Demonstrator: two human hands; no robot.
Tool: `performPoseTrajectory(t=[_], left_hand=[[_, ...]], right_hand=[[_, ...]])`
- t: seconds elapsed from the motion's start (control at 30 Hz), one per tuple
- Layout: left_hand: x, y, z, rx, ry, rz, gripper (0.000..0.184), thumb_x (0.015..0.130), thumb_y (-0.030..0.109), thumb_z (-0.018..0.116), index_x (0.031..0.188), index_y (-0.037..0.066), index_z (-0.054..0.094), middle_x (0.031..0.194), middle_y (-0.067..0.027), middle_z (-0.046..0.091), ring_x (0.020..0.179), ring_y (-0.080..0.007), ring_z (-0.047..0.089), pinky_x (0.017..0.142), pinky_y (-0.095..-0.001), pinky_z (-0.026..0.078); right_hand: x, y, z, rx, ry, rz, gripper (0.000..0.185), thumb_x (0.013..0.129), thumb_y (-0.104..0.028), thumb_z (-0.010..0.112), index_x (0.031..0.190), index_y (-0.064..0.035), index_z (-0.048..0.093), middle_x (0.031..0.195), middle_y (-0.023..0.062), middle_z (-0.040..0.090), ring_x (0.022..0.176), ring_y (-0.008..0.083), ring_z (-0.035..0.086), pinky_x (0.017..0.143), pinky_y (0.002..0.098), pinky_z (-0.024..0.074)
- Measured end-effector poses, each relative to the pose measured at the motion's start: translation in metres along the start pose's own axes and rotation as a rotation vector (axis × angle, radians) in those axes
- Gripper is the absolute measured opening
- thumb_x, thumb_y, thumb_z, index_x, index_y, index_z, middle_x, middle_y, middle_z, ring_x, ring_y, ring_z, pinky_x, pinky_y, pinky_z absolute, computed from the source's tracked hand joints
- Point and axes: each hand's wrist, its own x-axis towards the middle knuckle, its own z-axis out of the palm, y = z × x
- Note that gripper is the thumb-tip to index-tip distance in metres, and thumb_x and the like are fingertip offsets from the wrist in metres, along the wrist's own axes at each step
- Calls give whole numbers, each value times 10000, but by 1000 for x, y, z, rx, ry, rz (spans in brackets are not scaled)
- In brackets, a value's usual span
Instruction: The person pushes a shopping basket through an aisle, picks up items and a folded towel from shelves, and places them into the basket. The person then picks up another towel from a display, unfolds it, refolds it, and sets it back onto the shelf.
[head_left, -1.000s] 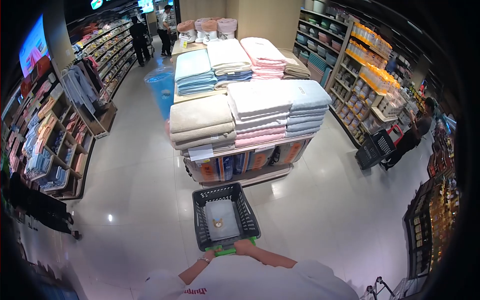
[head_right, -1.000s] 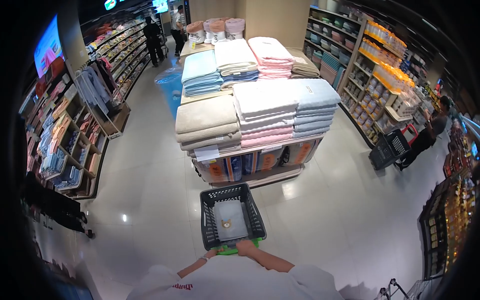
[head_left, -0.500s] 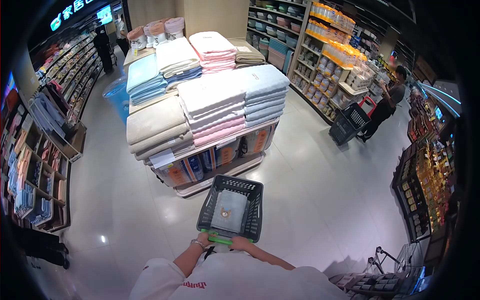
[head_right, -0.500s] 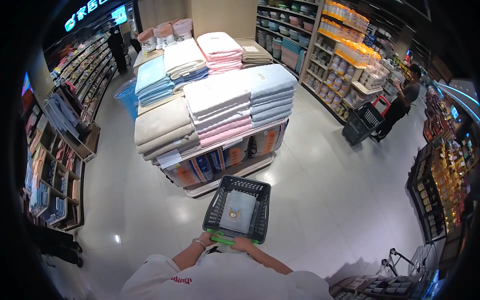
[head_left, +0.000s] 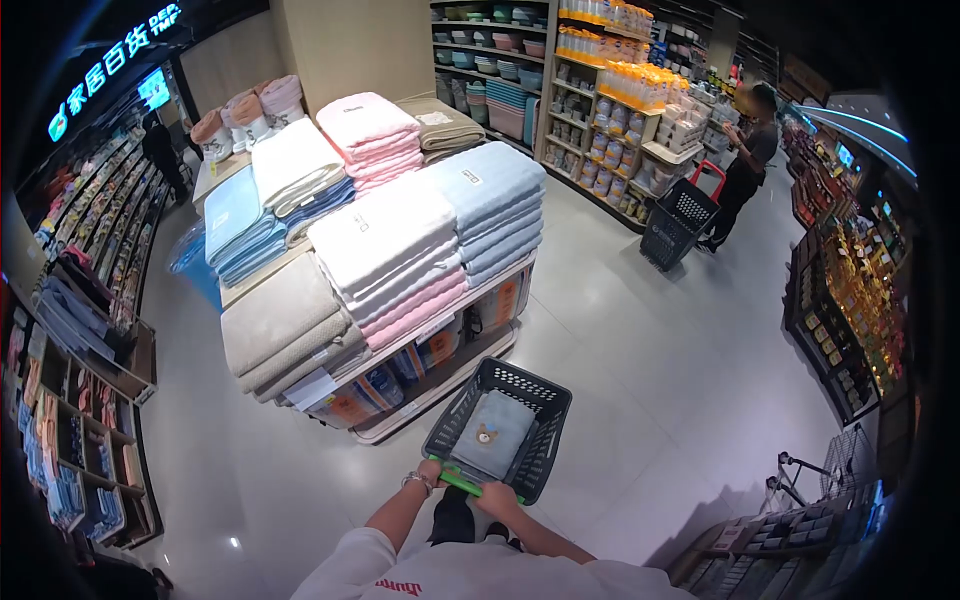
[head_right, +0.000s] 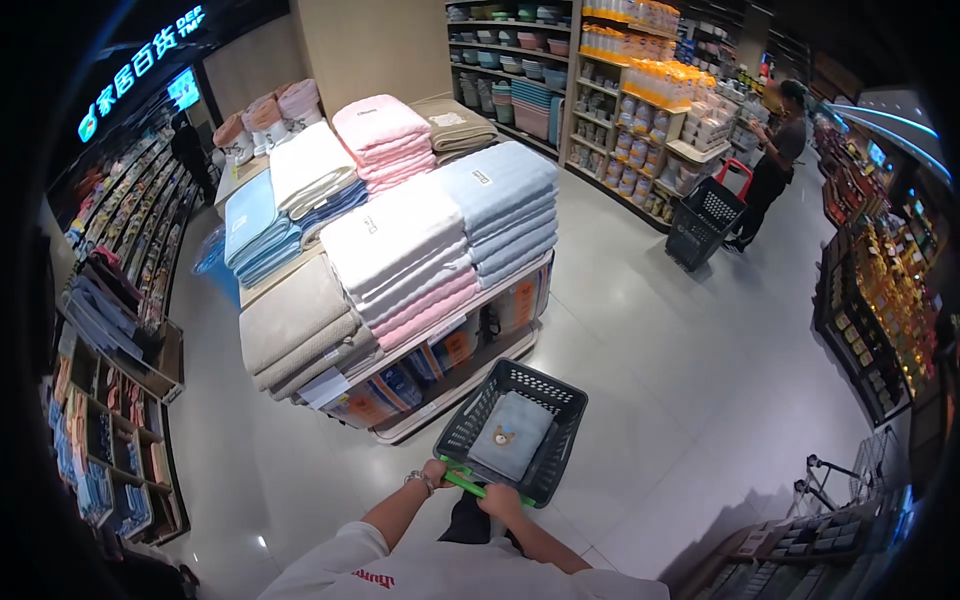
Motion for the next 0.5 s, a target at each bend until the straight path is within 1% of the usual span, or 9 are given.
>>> performPoseTrajectory(t=[0.03,0.07,0.13,0.2,0.27,0.3,0.37,0.47,0.5], left_hand=[[5,7,5,265,-48,97,256,886,171,449,1053,-21,481,852,-183,585,768,-350,619,679,-472,543],[12,14,19,551,215,273,272,891,195,448,1059,-15,489,865,-178,579,813,-354,600,702,-480,518],[-23,35,60,1090,754,652,305,900,244,444,1069,-2,506,891,-169,568,902,-364,561,749,-496,469],[-42,66,66,1273,384,1514,396,851,389,521,1049,48,551,901,-142,564,953,-360,521,761,-490,434],[-40,90,77,1625,-370,1473,421,807,450,557,1003,79,588,926,-116,571,936,-324,535,765,-453,440],[-28,102,81,1647,-439,1438,439,789,475,565,985,84,601,931,-122,583,922,-322,548,760,-445,450],[-2,117,96,1684,-583,1356,477,754,525,579,950,93,628,940,-133,608,895,-318,574,751,-428,469],[-1,160,125,1881,-771,1197,455,744,524,578,882,96,647,865,-156,632,819,-337,606,721,-432,482],[6,168,137,1924,-762,1183,418,742,493,577,858,98,652,837,-159,633,802,-339,611,712,-438,484]], right_hand=[[8,3,-6,-17,-11,23,280,702,-320,579,812,-84,683,779,162,647,753,331,637,690,435,515],[17,5,-13,-34,-20,46,279,703,-312,581,822,-82,686,790,163,650,761,324,640,691,429,518],[28,4,-36,-49,-5,118,286,709,-318,576,827,-82,687,801,159,652,766,322,641,702,426,516],[45,6,-52,-66,3,176,294,714,-323,571,832,-80,687,814,157,654,773,322,641,712,425,515],[61,14,-62,-80,6,238,303,717,-328,565,836,-77,687,829,156,656,783,324,641,721,424,512],[65,14,-75,-63,-6,254,310,718,-336,559,839,-80,687,851,159,655,792,319,641,730,420,510],[79,23,-92,-20,40,252,317,695,-347,571,786,-66,684,790,158,654,762,326,643,719,418,514],[104,43,-98,1,57,287,328,678,-352,576,770,-55,681,765,165,651,758,332,642,724,412,514],[114,52,-102,0,56,304,331,676,-352,576,776,-54,680,768,169,650,763,334,640,729,409,513]])
